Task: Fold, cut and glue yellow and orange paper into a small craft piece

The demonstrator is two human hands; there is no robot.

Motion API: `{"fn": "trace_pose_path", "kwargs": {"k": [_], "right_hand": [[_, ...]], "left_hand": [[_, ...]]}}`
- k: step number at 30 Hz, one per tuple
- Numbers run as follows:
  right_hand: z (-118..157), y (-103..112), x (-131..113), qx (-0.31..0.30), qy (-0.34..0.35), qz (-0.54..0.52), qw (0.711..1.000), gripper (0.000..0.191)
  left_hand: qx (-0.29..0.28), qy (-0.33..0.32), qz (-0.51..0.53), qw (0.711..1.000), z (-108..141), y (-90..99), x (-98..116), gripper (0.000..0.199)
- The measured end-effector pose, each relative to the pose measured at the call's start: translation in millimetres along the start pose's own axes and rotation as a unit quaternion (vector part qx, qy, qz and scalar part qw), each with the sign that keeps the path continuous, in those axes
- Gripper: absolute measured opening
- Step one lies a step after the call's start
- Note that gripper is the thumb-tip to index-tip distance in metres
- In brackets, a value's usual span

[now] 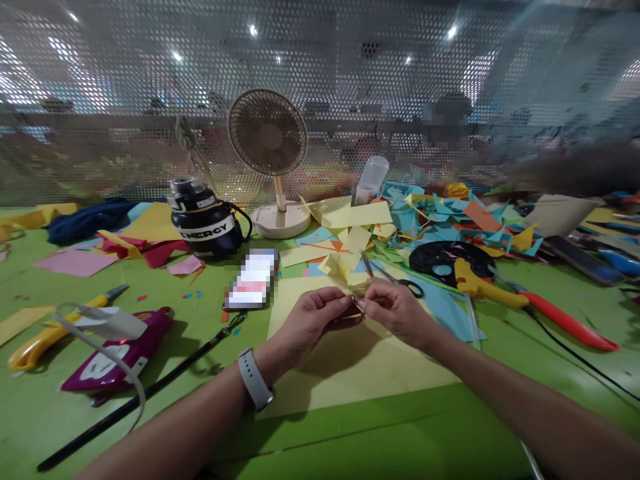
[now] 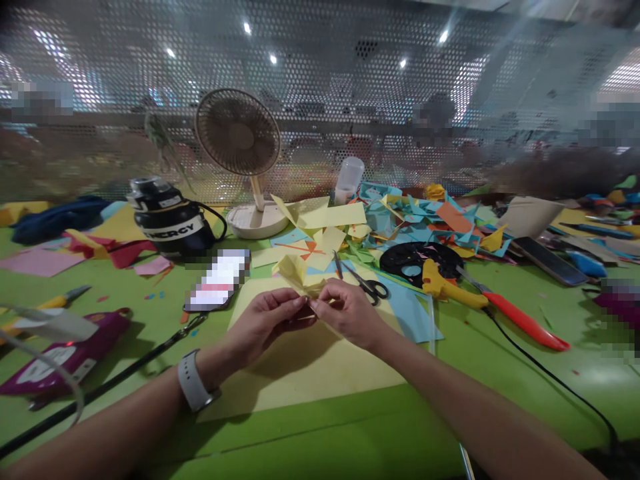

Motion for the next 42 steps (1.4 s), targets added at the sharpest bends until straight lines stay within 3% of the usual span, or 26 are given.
{"fn": "trace_pose_path", "kwargs": {"k": [30,32,36,37,40,42], "right_hand": [[-0.3,-3.9,2.8,-0.028,0.007,-0.018,0.999,0.022],[-0.8,-1.6,2.5,-0.009,0.002,-0.035,0.999,0.019],[-1.1,8.8,1.3,0.11,-0.061,-0.105,0.986,0.02],[-1.1,8.9,1.0,0.099,-0.086,-0.117,0.984,0.024],[-0.4,-0.4,0.3,-0.044,-0.15,-0.149,0.976,0.036],[0.1,-7.9,0.6,-0.096,-0.164,-0.179,0.965,0.04]], "left_hand": [[0.017,-0.015,-0.017,1.0,-0.6,1.4,-1.8,0.021],[0.018,-0.038,-0.023,0.999,-0.9,1.2,0.4,0.021],[0.031,-0.113,-0.062,0.991,-0.9,0.2,4.9,0.017],[0.029,-0.12,-0.073,0.99,-0.7,-0.4,4.9,0.017],[0.003,-0.122,-0.086,0.989,0.5,-3.6,3.2,0.014],[-0.011,-0.133,-0.083,0.988,1.6,-6.1,3.2,0.011]]}}
Point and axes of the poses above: each hand's wrist, its own z-axis away from the middle knuckle, its own y-axis out of the back of the hand, x = y × z, the point moved 2 cm from there along -z, towards the middle knuckle, and after that the axes turned 13 degrees about z, right-handed, at the moved point
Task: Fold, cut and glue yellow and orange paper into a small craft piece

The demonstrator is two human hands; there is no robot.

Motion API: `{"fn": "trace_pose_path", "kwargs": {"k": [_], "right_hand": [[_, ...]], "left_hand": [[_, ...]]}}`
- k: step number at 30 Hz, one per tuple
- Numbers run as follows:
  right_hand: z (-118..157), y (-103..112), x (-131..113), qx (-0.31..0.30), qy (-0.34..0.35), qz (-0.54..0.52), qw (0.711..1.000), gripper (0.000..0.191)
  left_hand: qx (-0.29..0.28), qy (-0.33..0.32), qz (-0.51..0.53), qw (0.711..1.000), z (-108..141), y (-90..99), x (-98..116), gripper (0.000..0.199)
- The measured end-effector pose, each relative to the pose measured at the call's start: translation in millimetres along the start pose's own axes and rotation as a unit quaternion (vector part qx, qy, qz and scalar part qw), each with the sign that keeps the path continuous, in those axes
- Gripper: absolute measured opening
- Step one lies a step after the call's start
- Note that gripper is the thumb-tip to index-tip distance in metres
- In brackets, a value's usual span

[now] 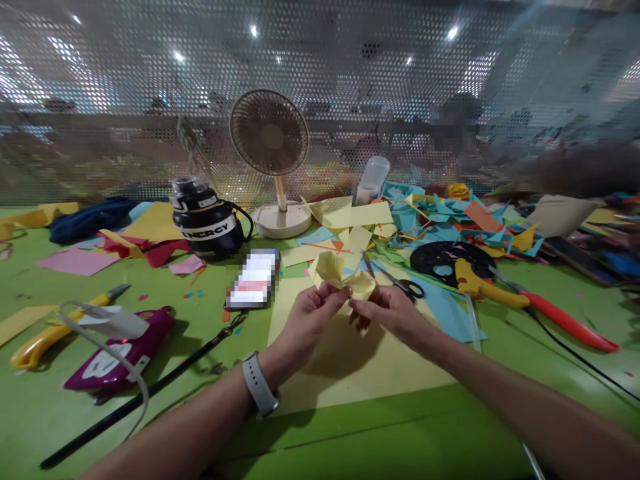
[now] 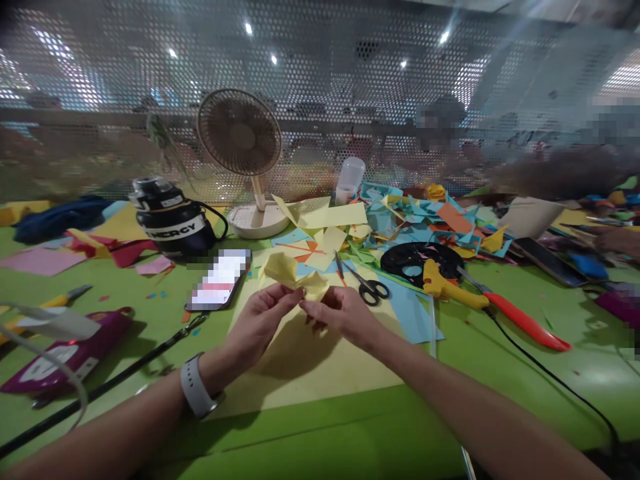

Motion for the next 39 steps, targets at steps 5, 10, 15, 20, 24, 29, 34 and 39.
{"fn": "trace_pose_path", "kwargs": {"k": [5,10,15,20,24,29,34,39], "right_hand": [[-2.6,-5.7,3.1,0.001,0.011,-0.04,0.999,0.038],[-0.5,-4.9,1.8,-0.025,0.001,-0.07,0.997,0.034],[-0.6,-4.4,4.1,-0.039,0.005,-0.092,0.995,0.04],[0.5,-1.0,2.5,-0.04,0.021,-0.044,0.998,0.047],[1.2,5.4,1.7,0.035,0.012,0.036,0.999,0.044],[-0.3,6.7,5.6,0.047,0.006,0.058,0.997,0.036],[-2.3,5.9,7.4,0.052,0.043,0.095,0.993,0.038],[-3.9,7.0,12.7,0.053,0.061,0.129,0.988,0.039]], "left_hand": [[0.029,0.017,0.054,0.998,-0.3,-2.6,1.7,0.009],[0.047,0.049,0.109,0.992,-1.4,-3.3,0.8,0.012],[0.03,0.054,0.098,0.993,-0.9,-4.1,1.5,0.014],[0.04,0.065,0.083,0.994,-1.4,1.0,0.6,0.017],[0.057,0.081,0.073,0.992,-2.5,5.3,0.2,0.016],[0.061,0.084,0.054,0.993,-3.4,7.5,2.0,0.017],[0.042,0.118,0.001,0.992,-2.5,6.5,-1.1,0.025],[0.035,0.133,-0.022,0.99,-2.1,6.5,-4.9,0.029]]}}
Point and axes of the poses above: each hand's wrist, its own z-axis away from the middle knuckle, its own y-axis out of the back of the hand, x = y × z, the point moved 2 cm from there along -z, towards the middle knuckle, and after that the axes turned 13 degrees about z, right-handed, at the moved point
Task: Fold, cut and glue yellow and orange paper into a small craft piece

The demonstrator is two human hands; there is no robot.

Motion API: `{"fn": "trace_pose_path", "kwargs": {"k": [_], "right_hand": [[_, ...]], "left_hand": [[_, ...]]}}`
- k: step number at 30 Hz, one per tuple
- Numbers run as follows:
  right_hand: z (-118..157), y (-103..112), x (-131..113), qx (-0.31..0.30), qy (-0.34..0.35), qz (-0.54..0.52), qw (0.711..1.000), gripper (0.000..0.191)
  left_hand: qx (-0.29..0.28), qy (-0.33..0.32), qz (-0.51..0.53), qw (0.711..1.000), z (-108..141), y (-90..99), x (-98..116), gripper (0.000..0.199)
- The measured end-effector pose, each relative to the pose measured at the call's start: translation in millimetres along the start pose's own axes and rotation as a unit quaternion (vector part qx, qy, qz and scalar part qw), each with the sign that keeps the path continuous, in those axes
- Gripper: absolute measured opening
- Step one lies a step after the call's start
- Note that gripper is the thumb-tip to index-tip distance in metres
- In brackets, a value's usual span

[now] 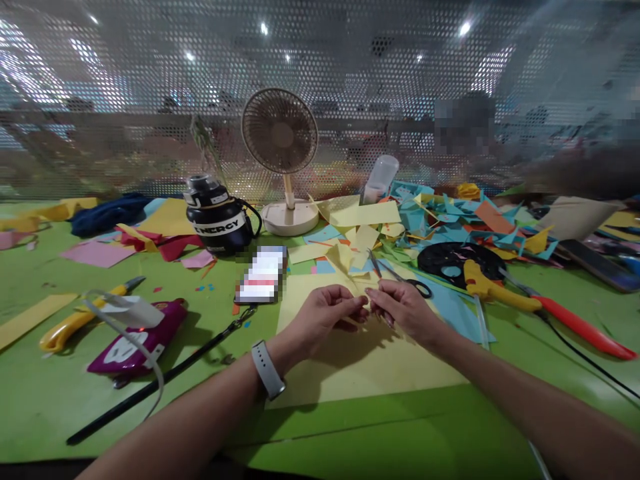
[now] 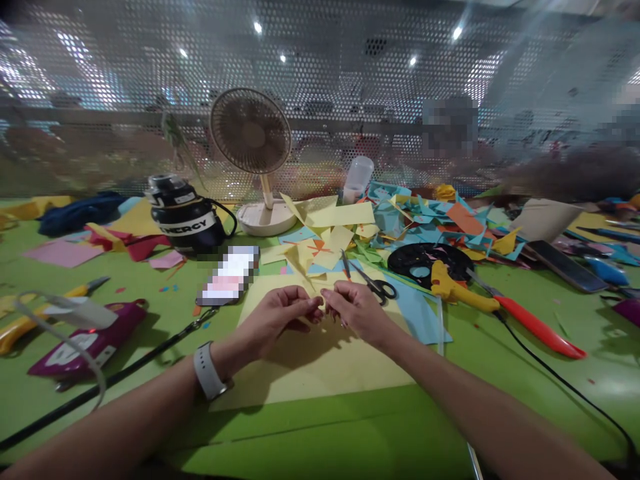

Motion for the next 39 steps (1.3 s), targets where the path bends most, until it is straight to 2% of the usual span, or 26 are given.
{"fn": "trace_pose_path", "kwargs": {"k": [8,13,18,20,22,24,26,28,33,36,39], "right_hand": [[1.1,0.0,-4.6,-0.006,0.008,-0.009,1.0,0.041],[0.6,-0.1,-4.3,-0.001,-0.005,-0.021,1.0,0.043],[1.7,1.8,-5.2,-0.002,-0.032,-0.043,0.999,0.046],[0.1,6.8,-5.3,0.039,-0.044,-0.068,0.996,0.051],[-2.8,14.2,-3.3,0.107,-0.068,-0.111,0.986,0.053],[-5.9,21.6,0.3,0.169,-0.095,-0.152,0.969,0.049],[-8.2,26.3,3.2,0.196,-0.104,-0.168,0.96,0.044],[-9.3,27.3,4.3,0.186,-0.092,-0.167,0.964,0.042],[-7.8,19.2,0.0,0.088,-0.064,-0.137,0.985,0.036],[-6.9,17.5,-1.7,0.065,-0.07,-0.14,0.986,0.028],[-6.6,19.2,0.5,0.058,-0.061,-0.169,0.982,0.026]], "left_hand": [[-0.036,-0.011,0.028,0.999,-0.7,1.8,2.2,0.032],[-0.018,-0.006,-0.032,0.999,0.1,0.5,5.1,0.028],[-0.014,-0.044,-0.091,0.995,-0.6,3.9,10.6,0.025],[-0.027,-0.045,-0.116,0.992,-0.9,6.2,12.8,0.022],[-0.03,-0.04,-0.125,0.991,-1.4,8.7,14.7,0.019],[-0.024,-0.039,-0.13,0.991,-2.2,11.1,16.5,0.014],[-0.007,-0.043,-0.146,0.988,-3.2,13.4,18.2,0.012],[0.011,-0.049,-0.175,0.983,-4.0,15.7,19.8,0.012],[0.025,-0.09,-0.233,0.968,-5.7,20.7,24.3,0.013],[0.025,-0.119,-0.23,0.966,-7.2,23.1,26.3,0.014],[0.032,-0.114,-0.236,0.964,-8.6,24.5,26.1,0.013]]}}
Point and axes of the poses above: each hand's wrist, its own z-axis away from the middle knuckle, its own y-axis out of the back of the hand, x = y × z, the point moved 2 cm from there along -z, towards the middle knuckle, and after that the axes turned 13 degrees about z, right-handed, at the moved point
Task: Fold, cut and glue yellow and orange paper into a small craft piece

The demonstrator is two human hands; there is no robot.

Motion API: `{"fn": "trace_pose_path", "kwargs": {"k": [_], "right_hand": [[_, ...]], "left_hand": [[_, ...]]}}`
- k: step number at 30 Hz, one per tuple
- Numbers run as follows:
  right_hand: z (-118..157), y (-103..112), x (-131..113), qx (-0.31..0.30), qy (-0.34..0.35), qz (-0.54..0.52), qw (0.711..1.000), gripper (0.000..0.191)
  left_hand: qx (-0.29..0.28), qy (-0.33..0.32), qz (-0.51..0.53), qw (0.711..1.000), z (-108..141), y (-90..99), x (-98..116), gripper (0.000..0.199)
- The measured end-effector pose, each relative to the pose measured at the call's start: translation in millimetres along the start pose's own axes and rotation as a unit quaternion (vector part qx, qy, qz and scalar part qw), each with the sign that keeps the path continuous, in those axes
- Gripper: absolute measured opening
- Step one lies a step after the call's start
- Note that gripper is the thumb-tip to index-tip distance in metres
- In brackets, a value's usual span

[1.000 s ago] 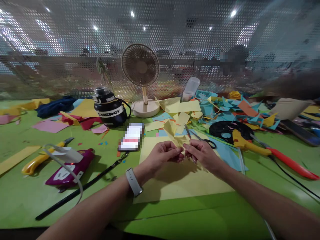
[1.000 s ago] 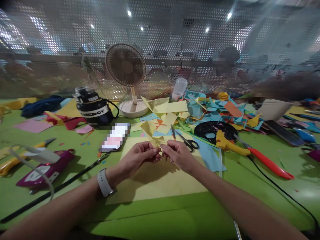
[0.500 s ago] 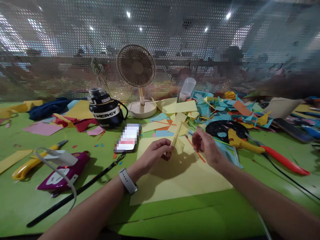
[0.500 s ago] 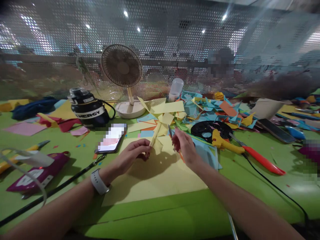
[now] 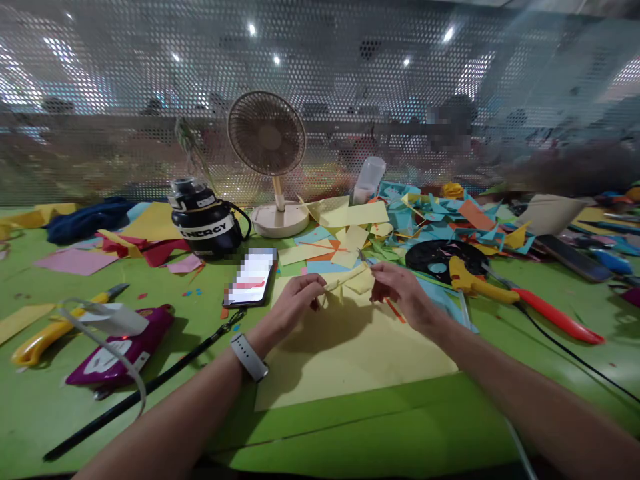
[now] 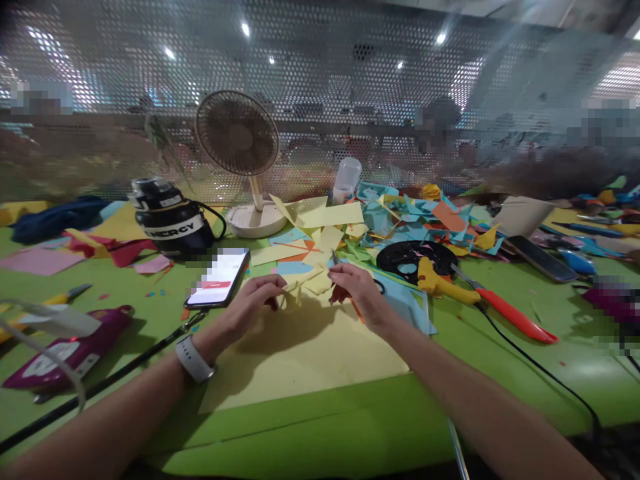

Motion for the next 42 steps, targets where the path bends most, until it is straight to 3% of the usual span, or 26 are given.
{"fn": "trace_pose_path", "kwargs": {"k": [3,11,21,31,42], "right_hand": [[-0.2,1.8,2.9,-0.008,0.017,-0.014,1.0,0.034],[2.9,-6.3,-0.4,-0.035,0.021,0.104,0.994,0.043],[4.0,-7.3,6.4,-0.065,-0.015,0.106,0.992,0.039],[5.4,-6.5,5.3,-0.056,-0.03,0.074,0.995,0.04],[3.9,-0.8,10.2,-0.071,-0.092,-0.063,0.991,0.028]], "left_hand": [[-0.002,0.021,-0.032,0.999,0.5,-0.8,-0.7,0.014],[-0.02,-0.011,-0.063,0.998,3.6,-4.8,1.5,0.015],[0.005,-0.018,0.112,0.994,5.4,-8.1,3.6,0.019],[-0.024,-0.023,0.102,0.994,7.8,-12.6,1.2,0.021],[0.017,-0.015,0.073,0.997,5.2,-8.1,-2.4,0.02]]}}
Point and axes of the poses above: each hand's wrist, its own z-axis away from the middle knuckle, its own y-axis out of the back of the hand, x = y × z, the point moved 2 cm from there along -z, towards the middle knuckle, and after that the axes turned 13 degrees about z, right-handed, at the moved point
